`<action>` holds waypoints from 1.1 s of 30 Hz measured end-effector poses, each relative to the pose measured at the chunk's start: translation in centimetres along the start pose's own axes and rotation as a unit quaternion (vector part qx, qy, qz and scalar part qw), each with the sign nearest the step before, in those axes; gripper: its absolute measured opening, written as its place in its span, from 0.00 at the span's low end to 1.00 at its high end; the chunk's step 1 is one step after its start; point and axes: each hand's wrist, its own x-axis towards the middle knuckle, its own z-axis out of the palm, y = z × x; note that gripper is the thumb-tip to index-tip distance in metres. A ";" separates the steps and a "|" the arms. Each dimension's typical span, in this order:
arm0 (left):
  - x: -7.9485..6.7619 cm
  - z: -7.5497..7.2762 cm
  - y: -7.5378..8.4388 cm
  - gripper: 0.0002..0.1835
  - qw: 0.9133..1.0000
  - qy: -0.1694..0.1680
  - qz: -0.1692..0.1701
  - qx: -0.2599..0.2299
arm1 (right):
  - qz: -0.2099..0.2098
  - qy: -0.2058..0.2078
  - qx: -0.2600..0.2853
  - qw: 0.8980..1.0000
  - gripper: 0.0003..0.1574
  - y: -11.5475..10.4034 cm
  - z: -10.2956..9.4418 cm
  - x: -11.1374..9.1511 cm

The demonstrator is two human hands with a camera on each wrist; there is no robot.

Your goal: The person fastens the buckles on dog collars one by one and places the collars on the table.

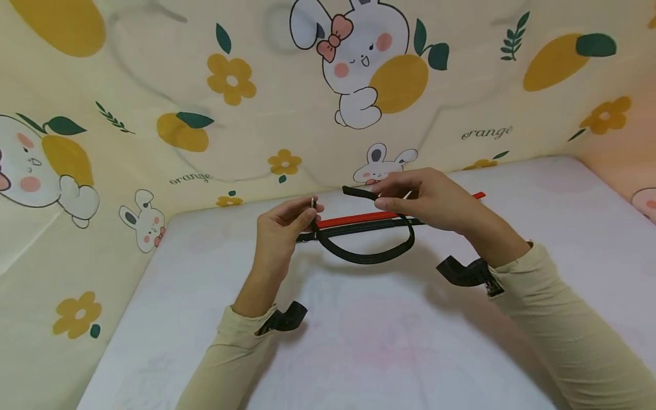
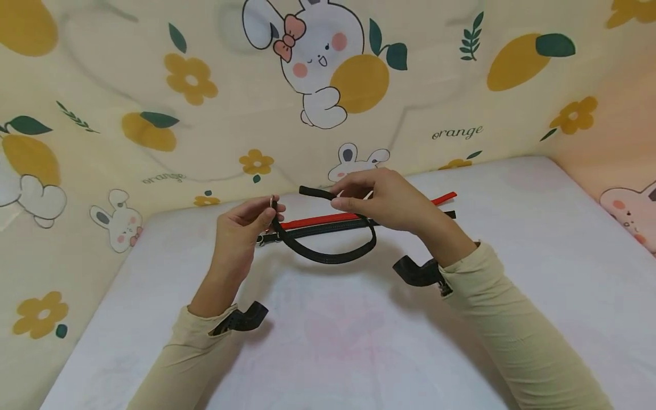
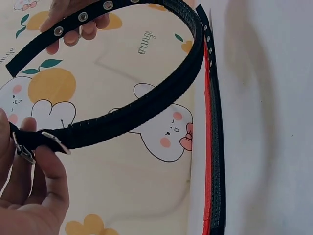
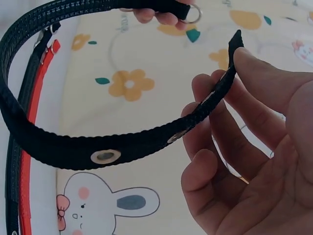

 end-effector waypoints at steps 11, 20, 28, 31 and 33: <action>-0.2 0.9 0.4 0.16 1.000 -0.004 -0.008 0.000 | -0.002 -0.015 -0.025 1.000 0.21 -0.6 -0.3 -0.5; -0.5 1.4 0.5 0.18 1.000 -0.007 -0.011 -0.014 | -0.019 -0.014 -0.015 1.000 0.12 -0.5 0.6 -0.2; -0.8 1.6 0.4 0.18 1.000 -0.013 -0.006 0.009 | -0.040 -0.025 -0.027 0.999 0.10 -0.4 1.4 0.1; -0.9 1.7 0.4 0.18 1.000 -0.014 -0.006 0.009 | -0.044 -0.027 -0.030 0.998 0.10 -0.5 1.5 0.1; -0.9 1.8 0.3 0.18 1.000 -0.013 -0.007 0.007 | -0.046 -0.028 -0.033 0.998 0.11 -0.5 1.5 0.0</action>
